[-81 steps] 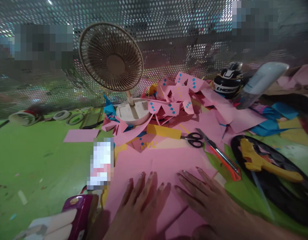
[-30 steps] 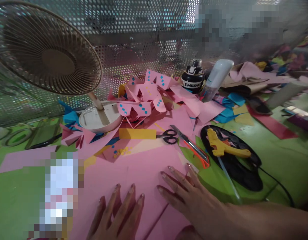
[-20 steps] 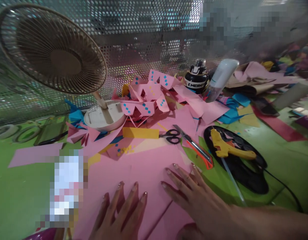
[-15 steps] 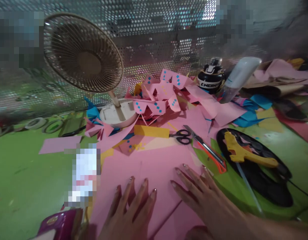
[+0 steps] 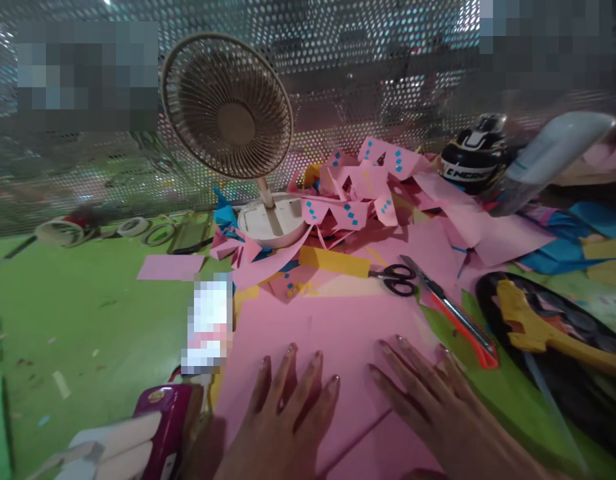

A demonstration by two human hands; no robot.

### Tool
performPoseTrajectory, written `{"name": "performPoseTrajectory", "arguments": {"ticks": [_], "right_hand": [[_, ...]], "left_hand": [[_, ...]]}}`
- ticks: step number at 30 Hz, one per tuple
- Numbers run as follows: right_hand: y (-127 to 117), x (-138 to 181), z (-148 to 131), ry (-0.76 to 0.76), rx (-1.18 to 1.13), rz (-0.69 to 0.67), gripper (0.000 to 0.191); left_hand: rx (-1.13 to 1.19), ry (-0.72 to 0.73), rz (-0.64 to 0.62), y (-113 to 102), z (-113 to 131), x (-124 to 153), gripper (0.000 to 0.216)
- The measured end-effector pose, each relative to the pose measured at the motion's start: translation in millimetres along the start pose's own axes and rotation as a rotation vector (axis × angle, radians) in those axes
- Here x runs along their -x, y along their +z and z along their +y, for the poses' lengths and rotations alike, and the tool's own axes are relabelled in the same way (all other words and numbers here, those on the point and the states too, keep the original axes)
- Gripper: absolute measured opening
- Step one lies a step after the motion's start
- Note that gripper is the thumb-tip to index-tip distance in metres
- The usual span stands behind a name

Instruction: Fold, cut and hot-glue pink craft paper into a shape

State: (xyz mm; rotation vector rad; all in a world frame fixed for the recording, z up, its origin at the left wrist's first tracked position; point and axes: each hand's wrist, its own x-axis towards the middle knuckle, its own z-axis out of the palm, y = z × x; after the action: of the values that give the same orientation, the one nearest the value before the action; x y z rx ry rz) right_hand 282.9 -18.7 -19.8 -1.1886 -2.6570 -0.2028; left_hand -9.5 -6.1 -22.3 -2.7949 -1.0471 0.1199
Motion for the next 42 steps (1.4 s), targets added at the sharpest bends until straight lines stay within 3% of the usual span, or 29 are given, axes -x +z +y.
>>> {"name": "performPoseTrajectory", "arguments": {"ticks": [7, 12, 15, 19, 22, 26, 29, 34, 42], "right_hand": [[-3, -1, -2, -0.012, 0.030, 0.022, 0.095], [-1, 3, -5, 0.025, -0.041, -0.070, 0.093], [-2, 4, -4, 0.056, -0.088, -0.135, 0.093], [-6, 3, -1, 0.041, -0.110, -0.187, 0.091], [-10, 1, 1, 0.031, -0.150, -0.230, 0.093], [-14, -1, 0, 0.048, -0.180, -0.274, 0.092], [-13, -1, -2, 0.062, -0.181, -0.287, 0.091], [-10, 1, -2, 0.077, -0.180, -0.307, 0.090], [-7, 2, 0, 0.071, -0.193, -0.292, 0.092]], "left_hand": [[0.130, 0.020, -0.149, -21, -1, -5, 0.094], [0.210, 0.081, -0.075, -31, -6, -5, 0.107], [0.250, 0.150, -0.046, -40, -10, -9, 0.099], [0.341, 0.214, -0.157, -52, -10, -17, 0.097], [0.403, 0.163, -0.194, -58, -3, -22, 0.092], [0.427, 0.034, -0.121, -62, 22, -29, 0.092], [0.383, -0.079, -0.092, -61, 48, -36, 0.104], [0.292, -0.222, -0.151, -48, 79, -45, 0.133], [0.359, -0.176, -0.193, -43, 70, -20, 0.134]]}}
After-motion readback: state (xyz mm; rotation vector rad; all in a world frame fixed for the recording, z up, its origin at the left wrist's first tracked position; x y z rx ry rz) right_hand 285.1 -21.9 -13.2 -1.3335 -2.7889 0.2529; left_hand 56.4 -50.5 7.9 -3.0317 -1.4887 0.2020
